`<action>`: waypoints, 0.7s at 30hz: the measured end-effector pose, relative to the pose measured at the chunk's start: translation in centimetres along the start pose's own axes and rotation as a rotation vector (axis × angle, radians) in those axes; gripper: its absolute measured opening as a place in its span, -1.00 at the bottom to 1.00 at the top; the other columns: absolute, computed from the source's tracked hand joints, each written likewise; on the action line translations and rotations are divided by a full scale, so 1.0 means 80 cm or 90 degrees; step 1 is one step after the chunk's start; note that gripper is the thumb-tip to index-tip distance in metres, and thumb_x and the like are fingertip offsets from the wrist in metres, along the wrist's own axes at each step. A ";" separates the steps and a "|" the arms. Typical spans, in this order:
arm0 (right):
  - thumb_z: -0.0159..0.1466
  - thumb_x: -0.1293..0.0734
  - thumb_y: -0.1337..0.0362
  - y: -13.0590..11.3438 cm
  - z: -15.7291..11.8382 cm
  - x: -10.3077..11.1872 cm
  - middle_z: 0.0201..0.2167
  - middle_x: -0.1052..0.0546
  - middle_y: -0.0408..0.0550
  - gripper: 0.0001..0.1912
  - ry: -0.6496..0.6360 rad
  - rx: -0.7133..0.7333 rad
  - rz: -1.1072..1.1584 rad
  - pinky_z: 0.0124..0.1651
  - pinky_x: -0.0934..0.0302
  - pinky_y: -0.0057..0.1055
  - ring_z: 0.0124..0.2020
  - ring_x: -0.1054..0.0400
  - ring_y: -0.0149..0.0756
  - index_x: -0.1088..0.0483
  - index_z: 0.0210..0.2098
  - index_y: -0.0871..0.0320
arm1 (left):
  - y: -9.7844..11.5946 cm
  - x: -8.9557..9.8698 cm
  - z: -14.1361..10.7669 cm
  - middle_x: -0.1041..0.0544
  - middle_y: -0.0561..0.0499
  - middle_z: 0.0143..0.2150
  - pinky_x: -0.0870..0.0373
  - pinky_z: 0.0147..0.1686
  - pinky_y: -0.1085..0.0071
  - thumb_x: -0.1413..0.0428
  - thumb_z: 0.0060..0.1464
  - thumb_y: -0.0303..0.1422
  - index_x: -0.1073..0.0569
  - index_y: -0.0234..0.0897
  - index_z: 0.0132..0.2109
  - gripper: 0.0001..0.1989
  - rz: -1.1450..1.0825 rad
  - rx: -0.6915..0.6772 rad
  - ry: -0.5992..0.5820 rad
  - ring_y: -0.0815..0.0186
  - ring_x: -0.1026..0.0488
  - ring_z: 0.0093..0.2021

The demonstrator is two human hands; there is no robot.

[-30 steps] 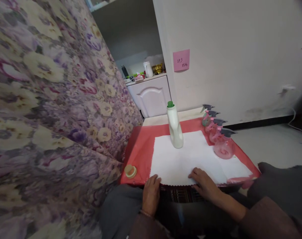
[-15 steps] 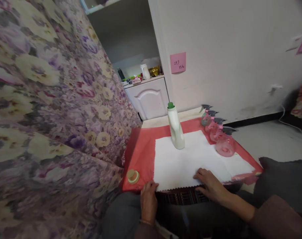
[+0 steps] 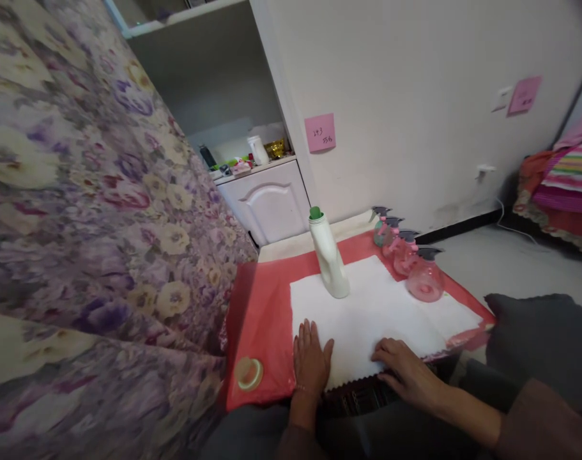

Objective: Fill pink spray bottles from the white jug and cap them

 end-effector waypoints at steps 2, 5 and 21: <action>0.17 -0.26 0.48 0.001 0.001 -0.003 -0.13 -0.44 0.04 -0.68 0.000 -0.008 -0.002 -0.07 -0.25 -0.13 -0.13 -0.31 -0.10 -0.37 -0.10 0.10 | -0.006 -0.007 0.003 -0.17 -0.37 0.36 -0.10 0.27 -0.04 0.10 0.25 -0.09 -0.21 -0.46 0.30 -0.37 0.009 -0.005 -0.013 -0.04 -0.10 0.36; 0.17 -0.25 0.49 0.000 0.001 -0.007 -0.14 -0.44 0.04 -0.69 0.002 -0.021 -0.005 -0.06 -0.25 -0.13 -0.12 -0.31 -0.10 -0.37 -0.12 0.11 | -0.012 -0.009 0.003 -0.15 -0.38 0.37 -0.09 0.27 -0.06 0.10 0.24 -0.07 -0.19 -0.49 0.31 -0.34 0.015 -0.004 -0.017 -0.06 -0.08 0.37; 0.17 -0.24 0.53 -0.015 -0.013 -0.015 -0.07 -0.42 0.03 -0.64 0.020 -0.034 0.018 0.01 -0.26 -0.16 -0.06 -0.30 -0.15 -0.34 -0.08 0.09 | -0.011 0.013 -0.001 -0.07 -0.36 0.40 -0.05 0.28 -0.03 0.10 0.25 -0.08 -0.14 -0.50 0.33 -0.32 0.076 0.064 -0.085 -0.10 -0.03 0.39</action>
Point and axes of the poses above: each hand's wrist, its own z-axis towards the middle knuckle, its own x-axis out of the back of the hand, y = z × x, the point moved 3 cm from there along z, towards the middle knuckle
